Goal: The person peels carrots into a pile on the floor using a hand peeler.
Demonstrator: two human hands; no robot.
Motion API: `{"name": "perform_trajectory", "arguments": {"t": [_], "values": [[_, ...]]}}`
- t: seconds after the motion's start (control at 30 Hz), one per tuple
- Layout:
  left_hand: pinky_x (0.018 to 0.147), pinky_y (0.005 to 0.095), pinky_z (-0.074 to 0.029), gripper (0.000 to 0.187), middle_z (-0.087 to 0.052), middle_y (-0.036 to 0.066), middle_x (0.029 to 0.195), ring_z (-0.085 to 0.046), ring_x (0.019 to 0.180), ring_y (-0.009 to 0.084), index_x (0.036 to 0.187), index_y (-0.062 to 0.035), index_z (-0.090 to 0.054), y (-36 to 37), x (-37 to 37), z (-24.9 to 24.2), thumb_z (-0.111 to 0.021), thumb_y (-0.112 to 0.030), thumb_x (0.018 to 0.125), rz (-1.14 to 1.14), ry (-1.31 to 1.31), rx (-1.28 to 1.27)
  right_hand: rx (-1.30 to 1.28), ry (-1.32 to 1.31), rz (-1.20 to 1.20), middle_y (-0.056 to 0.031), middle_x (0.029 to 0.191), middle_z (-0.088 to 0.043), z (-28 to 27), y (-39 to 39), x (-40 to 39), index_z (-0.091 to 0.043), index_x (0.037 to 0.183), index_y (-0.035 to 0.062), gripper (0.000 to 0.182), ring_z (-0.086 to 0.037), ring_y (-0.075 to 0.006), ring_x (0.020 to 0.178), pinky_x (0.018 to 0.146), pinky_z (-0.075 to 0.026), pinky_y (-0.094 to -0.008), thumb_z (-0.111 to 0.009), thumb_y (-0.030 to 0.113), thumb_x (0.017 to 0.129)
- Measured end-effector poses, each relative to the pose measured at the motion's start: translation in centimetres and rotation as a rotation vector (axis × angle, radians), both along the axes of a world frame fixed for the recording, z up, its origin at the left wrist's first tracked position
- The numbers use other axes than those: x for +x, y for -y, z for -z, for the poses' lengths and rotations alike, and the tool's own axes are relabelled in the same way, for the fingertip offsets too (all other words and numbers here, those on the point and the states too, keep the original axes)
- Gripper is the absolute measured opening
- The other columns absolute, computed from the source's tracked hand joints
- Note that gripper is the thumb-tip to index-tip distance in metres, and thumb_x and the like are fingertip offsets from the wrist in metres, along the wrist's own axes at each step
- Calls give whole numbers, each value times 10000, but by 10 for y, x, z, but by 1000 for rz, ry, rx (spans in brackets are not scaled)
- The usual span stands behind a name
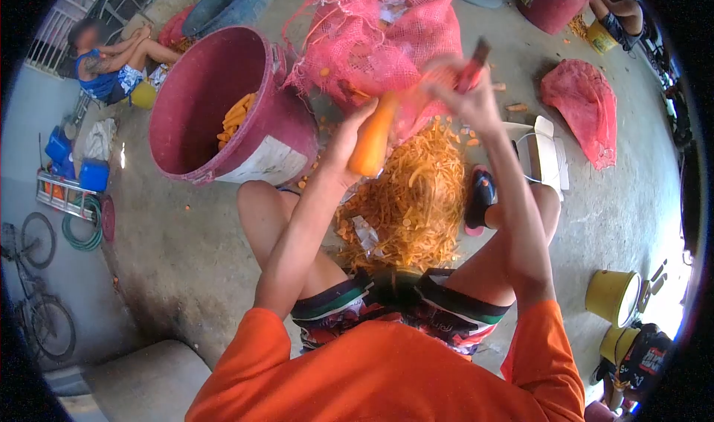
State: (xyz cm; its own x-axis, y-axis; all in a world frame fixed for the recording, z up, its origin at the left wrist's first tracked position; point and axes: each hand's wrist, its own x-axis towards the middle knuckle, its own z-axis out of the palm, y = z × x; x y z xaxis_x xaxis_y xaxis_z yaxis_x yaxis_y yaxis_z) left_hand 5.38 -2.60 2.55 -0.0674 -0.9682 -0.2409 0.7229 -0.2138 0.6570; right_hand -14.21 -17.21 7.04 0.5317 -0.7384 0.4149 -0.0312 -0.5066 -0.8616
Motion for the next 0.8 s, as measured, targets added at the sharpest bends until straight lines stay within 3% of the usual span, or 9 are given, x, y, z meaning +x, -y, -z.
{"name": "perform_trajectory", "arguments": {"t": [0.07,0.13,0.2,0.27,0.37,0.47,0.6,0.67,0.8], "values": [[608,287,-561,362,-669,58,1053,-668,811,150,1312,-96,-579,3,0,5,-547,-337,1044,-4,-21,-48,-278,67,-406,-52,946,-741,4,-33,16,-727,1063,14,180,-703,-139,838,781,-561,-277,-746,62,891],[626,299,-578,375,-677,72,1078,-686,859,168,1321,-103,-572,1,-3,4,-556,-351,1040,0,-36,-80,-198,5,-406,-55,956,-741,-2,-32,16,-729,1069,16,187,-701,-135,847,785,-560,-279,-749,66,890],[564,253,-534,359,-672,39,941,-648,696,127,1279,-86,-599,-8,-17,-13,-591,-338,1023,-135,-50,25,-105,-66,-396,-58,966,-741,3,-16,9,-730,1076,18,194,-700,-130,856,789,-560,-280,-753,70,890],[560,252,-538,360,-673,37,948,-651,702,120,1282,-81,-598,-12,-20,-22,-603,-328,1020,-167,50,89,-90,4,-118,-63,1025,-733,12,37,-6,-732,1086,29,228,-692,-131,856,791,-552,-282,-786,76,869],[566,252,-543,396,-669,48,1015,-665,764,122,1335,-76,-573,-13,-12,-18,-602,-318,1023,-73,116,-19,-21,19,11,-57,1033,-733,1,43,-17,-731,1078,29,224,-684,-129,863,790,-544,-284,-793,82,869],[557,249,-540,406,-673,50,952,-656,719,121,1350,-85,-565,-13,-16,-20,-602,-325,1024,-80,167,-10,-257,77,-233,-47,988,-739,8,19,1,-723,1072,18,204,-675,-119,857,781,-539,-283,-776,92,890],[533,234,-525,399,-665,41,925,-647,698,114,1351,-94,-563,-13,-19,-24,-580,-335,1033,-132,80,43,-52,27,-20,-43,1017,-734,18,53,-10,-709,1093,4,214,-676,-117,861,782,-540,-270,-762,69,896],[507,222,-509,395,-663,42,957,-646,710,111,1359,-107,-558,-10,-7,-11,-550,-347,1045,-40,69,-64,44,40,-38,-52,1047,-734,5,37,-10,-706,1094,-3,216,-683,-117,865,790,-548,-267,-760,58,894],[487,226,-506,394,-667,30,1034,-656,735,120,1377,-117,-548,-1,-5,2,-536,-339,1051,-101,32,-60,-193,44,-353,-86,1112,-739,-13,-31,12,-698,1141,-8,295,-695,-164,993,899,-552,-336,-771,16,856]]}}
